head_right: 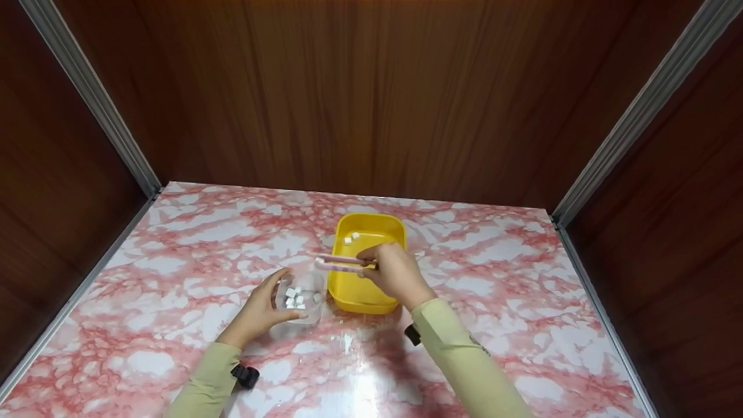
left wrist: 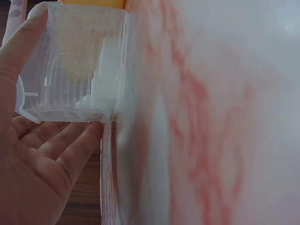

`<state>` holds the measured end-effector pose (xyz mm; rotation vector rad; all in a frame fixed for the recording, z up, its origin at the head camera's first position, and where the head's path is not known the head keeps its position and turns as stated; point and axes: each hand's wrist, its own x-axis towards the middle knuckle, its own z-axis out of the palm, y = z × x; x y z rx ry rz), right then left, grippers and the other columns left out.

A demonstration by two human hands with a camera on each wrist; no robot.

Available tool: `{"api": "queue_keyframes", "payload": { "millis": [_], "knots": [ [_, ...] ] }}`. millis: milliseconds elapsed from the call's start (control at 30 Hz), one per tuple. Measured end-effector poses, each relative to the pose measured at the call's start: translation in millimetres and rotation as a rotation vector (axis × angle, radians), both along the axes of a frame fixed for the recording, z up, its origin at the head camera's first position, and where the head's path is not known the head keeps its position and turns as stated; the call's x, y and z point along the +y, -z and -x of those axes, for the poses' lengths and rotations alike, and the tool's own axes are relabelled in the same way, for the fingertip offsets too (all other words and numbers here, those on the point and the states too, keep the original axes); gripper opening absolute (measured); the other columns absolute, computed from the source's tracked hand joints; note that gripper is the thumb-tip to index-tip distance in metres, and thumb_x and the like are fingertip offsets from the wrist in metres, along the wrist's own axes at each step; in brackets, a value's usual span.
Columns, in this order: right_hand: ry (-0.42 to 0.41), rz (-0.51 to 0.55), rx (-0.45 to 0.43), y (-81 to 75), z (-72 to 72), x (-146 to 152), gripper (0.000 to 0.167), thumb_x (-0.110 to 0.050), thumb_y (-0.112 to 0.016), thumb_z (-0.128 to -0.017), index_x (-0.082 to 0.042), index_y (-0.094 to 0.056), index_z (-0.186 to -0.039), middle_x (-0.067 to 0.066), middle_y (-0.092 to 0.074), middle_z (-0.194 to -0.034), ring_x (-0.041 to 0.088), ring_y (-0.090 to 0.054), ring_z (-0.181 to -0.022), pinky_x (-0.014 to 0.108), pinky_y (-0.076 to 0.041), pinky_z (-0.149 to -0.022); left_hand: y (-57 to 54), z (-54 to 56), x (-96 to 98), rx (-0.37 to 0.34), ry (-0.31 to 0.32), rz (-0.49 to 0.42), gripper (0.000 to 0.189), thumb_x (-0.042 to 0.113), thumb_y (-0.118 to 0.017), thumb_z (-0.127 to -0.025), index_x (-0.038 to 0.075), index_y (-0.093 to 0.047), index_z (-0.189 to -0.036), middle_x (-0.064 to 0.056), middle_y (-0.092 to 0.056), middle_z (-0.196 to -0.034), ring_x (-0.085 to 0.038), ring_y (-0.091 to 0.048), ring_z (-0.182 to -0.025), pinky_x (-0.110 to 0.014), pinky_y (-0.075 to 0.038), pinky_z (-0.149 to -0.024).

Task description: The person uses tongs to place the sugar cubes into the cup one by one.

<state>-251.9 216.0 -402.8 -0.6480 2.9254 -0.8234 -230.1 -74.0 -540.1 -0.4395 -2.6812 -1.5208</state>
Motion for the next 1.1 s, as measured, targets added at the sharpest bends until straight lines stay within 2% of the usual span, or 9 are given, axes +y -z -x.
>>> {"api": "queue_keyframes", "payload": {
  "millis": [200,400,733,833,1000,1100],
  "knots": [
    [-0.056,-0.032,0.086,7.1,-12.4,-13,0.023,-0.014,-0.077,-0.081,-0.015,-0.075,-0.104,-0.006,-0.069,-0.089,0.01,-0.056,-0.069,0.026,-0.051,-0.062,-3.5,1.2,1.6,-0.002,0.01,0.0,0.105,0.05,-0.084,-0.065,0.018,-0.031,-0.149,-0.01,-0.036,-0.148,-0.03,-0.038,-0.131,-0.045,-0.036,-0.104],
    [-0.095,-0.072,0.171,15.9,-17.9,-23,0.023,-0.014,-0.079,-0.079,-0.015,-0.075,-0.102,-0.003,-0.07,-0.09,0.006,-0.055,-0.065,0.023,-0.049,-0.06,-4.8,2.7,2.0,0.005,0.009,0.01,0.105,0.052,-0.084,-0.064,0.02,-0.032,-0.149,-0.008,-0.038,-0.147,-0.028,-0.037,-0.131,-0.045,-0.036,-0.104],
    [-0.16,-0.149,0.226,30.1,-20.3,-41,0.02,-0.015,-0.079,-0.08,-0.016,-0.076,-0.1,-0.001,-0.071,-0.09,0.009,-0.058,-0.069,0.025,-0.052,-0.064,-5.2,1.1,1.0,-0.007,0.01,-0.012,0.1,0.041,-0.087,-0.067,0.02,-0.032,-0.148,-0.008,-0.041,-0.144,-0.029,-0.042,-0.126,-0.044,-0.041,-0.099],
    [-0.181,-0.165,0.24,34.9,-20.9,-45,0.021,-0.019,-0.08,-0.079,-0.016,-0.076,-0.099,-0.001,-0.071,-0.091,0.009,-0.059,-0.071,0.026,-0.052,-0.065,-4.3,0.6,0.5,-0.005,0.013,-0.014,0.101,0.042,-0.086,-0.067,0.019,-0.032,-0.149,-0.008,-0.043,-0.142,-0.029,-0.042,-0.126,-0.044,-0.04,-0.1],
    [-0.195,-0.158,0.205,41.1,-20.5,-49,0.023,-0.025,-0.079,-0.079,-0.015,-0.076,-0.099,-0.003,-0.071,-0.088,0.007,-0.057,-0.066,0.025,-0.052,-0.062,-2.4,0.1,-0.1,-0.007,0.008,-0.008,0.103,0.047,-0.086,-0.065,0.018,-0.031,-0.149,-0.008,-0.043,-0.142,-0.029,-0.041,-0.128,-0.045,-0.037,-0.103],
    [-0.19,-0.149,0.19,42.8,-19.9,-49,0.023,-0.024,-0.079,-0.079,-0.014,-0.076,-0.1,-0.002,-0.071,-0.089,0.007,-0.057,-0.067,0.025,-0.052,-0.063,-2.0,-0.1,-0.5,-0.006,0.008,-0.004,0.105,0.051,-0.084,-0.065,0.018,-0.031,-0.149,-0.008,-0.041,-0.144,-0.029,-0.039,-0.129,-0.045,-0.036,-0.104]
  ]
}}
